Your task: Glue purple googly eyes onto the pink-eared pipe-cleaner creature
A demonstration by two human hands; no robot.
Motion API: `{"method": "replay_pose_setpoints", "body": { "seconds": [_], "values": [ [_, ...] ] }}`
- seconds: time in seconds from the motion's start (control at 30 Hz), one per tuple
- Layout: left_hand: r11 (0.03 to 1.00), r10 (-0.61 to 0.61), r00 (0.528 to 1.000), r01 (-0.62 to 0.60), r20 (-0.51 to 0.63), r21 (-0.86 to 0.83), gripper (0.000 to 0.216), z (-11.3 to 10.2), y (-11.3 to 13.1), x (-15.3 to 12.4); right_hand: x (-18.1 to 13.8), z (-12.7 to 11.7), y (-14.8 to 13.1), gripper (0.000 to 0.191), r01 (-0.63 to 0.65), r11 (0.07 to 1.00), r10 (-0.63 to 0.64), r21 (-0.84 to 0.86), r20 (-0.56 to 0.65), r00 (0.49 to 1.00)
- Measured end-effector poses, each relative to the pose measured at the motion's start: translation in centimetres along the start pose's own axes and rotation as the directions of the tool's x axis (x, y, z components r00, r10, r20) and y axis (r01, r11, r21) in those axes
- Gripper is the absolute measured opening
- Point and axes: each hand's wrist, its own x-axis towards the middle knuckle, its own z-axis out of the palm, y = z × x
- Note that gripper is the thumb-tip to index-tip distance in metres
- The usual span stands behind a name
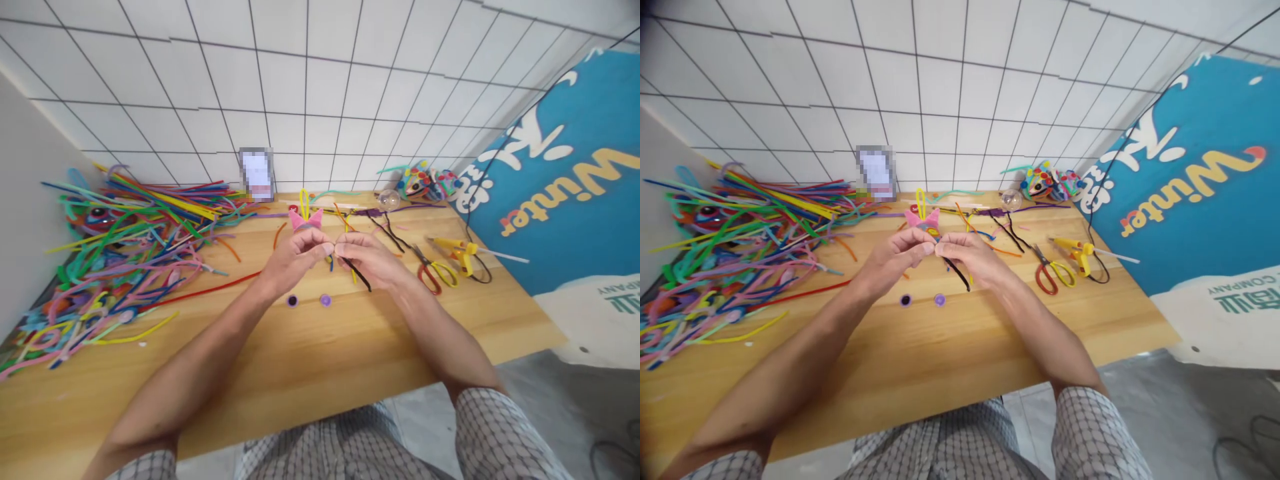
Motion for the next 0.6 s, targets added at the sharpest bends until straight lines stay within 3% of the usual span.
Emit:
{"method": "replay_pose_setpoints", "body": {
  "seconds": [0.13, 0.27, 0.33, 0.43, 0.6],
  "values": [
    [0.998, 0.07, 0.996, -0.07, -0.061, 0.009, 0.039, 0.3, -0.3, -0.2, -0.2, 0.0, -0.2, 0.044, 0.063, 0.988, -0.064, -0.138, -0.007, 0.998],
    [0.972, -0.017, 0.979, -0.032, -0.205, -0.233, 0.049, 2.5, -1.8, -0.8, 0.0, 0.8, 0.5, 0.053, 0.144, 0.977, -0.149, -0.16, -0.022, 0.989],
    [0.935, -0.078, 0.972, -0.006, -0.223, -0.354, 0.052, 3.1, -2.4, -0.8, 0.2, 1.2, 0.9, 0.054, 0.158, 0.98, -0.165, -0.123, -0.046, 0.985],
    [0.916, -0.134, 0.98, 0.065, -0.149, -0.395, 0.056, 2.6, -2.4, -0.4, 0.4, 1.1, 1.2, 0.049, 0.131, 0.99, -0.134, -0.059, -0.065, 0.989],
    [0.991, -0.05, 0.999, 0.05, 0.006, -0.122, 0.057, 0.0, -1.3, 0.7, 0.5, 0.1, 0.7, 0.038, 0.065, 0.998, -0.064, 0.017, -0.05, 0.997]
  ]
}}
